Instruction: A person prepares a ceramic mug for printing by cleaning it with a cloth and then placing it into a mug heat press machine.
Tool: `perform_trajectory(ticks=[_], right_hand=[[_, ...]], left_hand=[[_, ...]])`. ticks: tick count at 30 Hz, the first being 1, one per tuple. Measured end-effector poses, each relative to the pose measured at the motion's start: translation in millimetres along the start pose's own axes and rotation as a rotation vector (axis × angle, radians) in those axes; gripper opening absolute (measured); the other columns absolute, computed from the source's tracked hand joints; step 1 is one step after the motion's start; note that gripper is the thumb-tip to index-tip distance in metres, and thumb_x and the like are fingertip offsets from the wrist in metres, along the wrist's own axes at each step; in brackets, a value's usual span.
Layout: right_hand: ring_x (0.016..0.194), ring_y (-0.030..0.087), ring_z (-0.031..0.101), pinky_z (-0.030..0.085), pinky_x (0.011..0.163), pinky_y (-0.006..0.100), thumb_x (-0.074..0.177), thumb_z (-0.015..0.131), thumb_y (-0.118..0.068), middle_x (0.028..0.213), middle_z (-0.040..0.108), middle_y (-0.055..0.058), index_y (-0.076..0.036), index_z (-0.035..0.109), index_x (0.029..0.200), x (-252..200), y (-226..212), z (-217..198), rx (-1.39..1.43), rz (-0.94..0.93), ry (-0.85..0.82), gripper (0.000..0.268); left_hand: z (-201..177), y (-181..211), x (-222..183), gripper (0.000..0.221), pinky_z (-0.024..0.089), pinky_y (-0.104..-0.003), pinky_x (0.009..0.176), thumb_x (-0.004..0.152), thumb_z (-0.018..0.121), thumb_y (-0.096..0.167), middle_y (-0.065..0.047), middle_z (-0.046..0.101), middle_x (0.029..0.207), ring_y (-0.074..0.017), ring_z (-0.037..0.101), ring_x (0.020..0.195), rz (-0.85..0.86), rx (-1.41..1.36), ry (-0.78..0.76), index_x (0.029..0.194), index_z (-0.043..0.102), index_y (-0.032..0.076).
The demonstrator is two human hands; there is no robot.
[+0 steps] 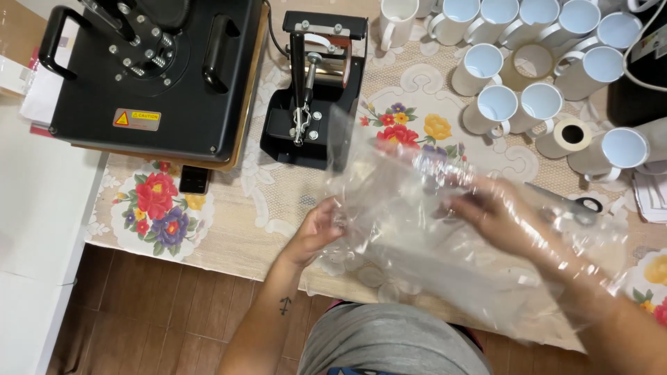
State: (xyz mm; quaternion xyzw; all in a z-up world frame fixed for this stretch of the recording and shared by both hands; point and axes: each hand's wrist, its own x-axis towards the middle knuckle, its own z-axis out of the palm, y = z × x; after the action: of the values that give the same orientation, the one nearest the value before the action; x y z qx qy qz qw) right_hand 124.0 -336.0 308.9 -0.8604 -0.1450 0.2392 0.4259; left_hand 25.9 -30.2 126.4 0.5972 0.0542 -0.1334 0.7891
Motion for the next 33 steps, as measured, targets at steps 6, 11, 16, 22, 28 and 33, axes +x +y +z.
perform_trajectory(ticks=[6,11,16,22,28,33], right_hand=[[0.064,0.036,0.068,0.056,0.045,0.041,0.084,0.058,0.011,0.127,0.069,0.019,-0.012,0.058,0.143,14,-38,-31,0.563,0.379,0.026,0.064],[0.091,0.031,0.064,0.052,0.071,0.039,0.086,0.056,0.005,0.134,0.065,0.016,-0.008,0.055,0.143,12,-16,-18,0.597,0.35,0.12,0.058],[0.116,0.026,0.06,0.048,0.094,0.037,0.089,0.054,-0.001,0.141,0.061,0.013,-0.005,0.052,0.144,3,19,-10,0.644,0.344,0.232,0.055],[0.129,0.018,0.051,0.038,0.109,0.036,0.086,0.056,-0.041,0.144,0.055,-0.002,-0.024,0.054,0.141,-14,-46,-25,0.408,0.681,0.283,0.057],[0.078,0.017,0.059,0.047,0.076,0.029,0.097,0.059,-0.043,0.087,0.06,0.0,-0.015,0.06,0.09,-17,14,-32,0.607,0.215,0.105,0.029],[0.156,0.011,0.016,0.013,0.124,0.048,0.086,0.046,-0.049,0.173,0.014,-0.019,-0.034,0.054,0.14,-10,-86,-17,0.134,0.369,0.104,0.057]], left_hand=[[31,32,-2,0.107,0.042,-0.059,0.11,0.07,0.043,0.096,-0.015,0.049,0.143,-0.0404,0.041,0.14,0.083,-1.042,-0.494,0.155,0.036,0.032],[85,54,-5,0.125,0.039,-0.056,0.122,0.068,0.063,0.082,-0.018,0.041,0.157,-0.0345,0.045,0.143,0.307,-0.67,-0.512,0.162,0.012,0.017],[91,8,-6,0.034,0.035,-0.038,0.083,0.094,0.053,0.026,-0.005,0.033,0.109,-0.0217,0.039,0.097,0.181,-0.637,-0.368,0.112,0.025,0.02],[105,62,-24,0.103,0.044,-0.019,0.069,0.083,0.052,-0.017,-0.007,0.03,0.164,-0.0073,0.051,0.08,0.127,-0.68,-0.336,0.165,0.006,0.023],[110,68,-34,0.106,0.049,-0.032,0.1,0.085,0.046,-0.024,-0.013,0.02,0.17,-0.0277,0.03,0.152,0.154,-0.743,-0.415,0.165,-0.001,0.026],[92,4,-39,0.072,0.046,-0.028,0.085,0.09,0.058,-0.009,0.002,0.047,0.076,-0.0128,0.051,0.077,0.155,-0.626,-0.347,0.154,0.03,0.011]])
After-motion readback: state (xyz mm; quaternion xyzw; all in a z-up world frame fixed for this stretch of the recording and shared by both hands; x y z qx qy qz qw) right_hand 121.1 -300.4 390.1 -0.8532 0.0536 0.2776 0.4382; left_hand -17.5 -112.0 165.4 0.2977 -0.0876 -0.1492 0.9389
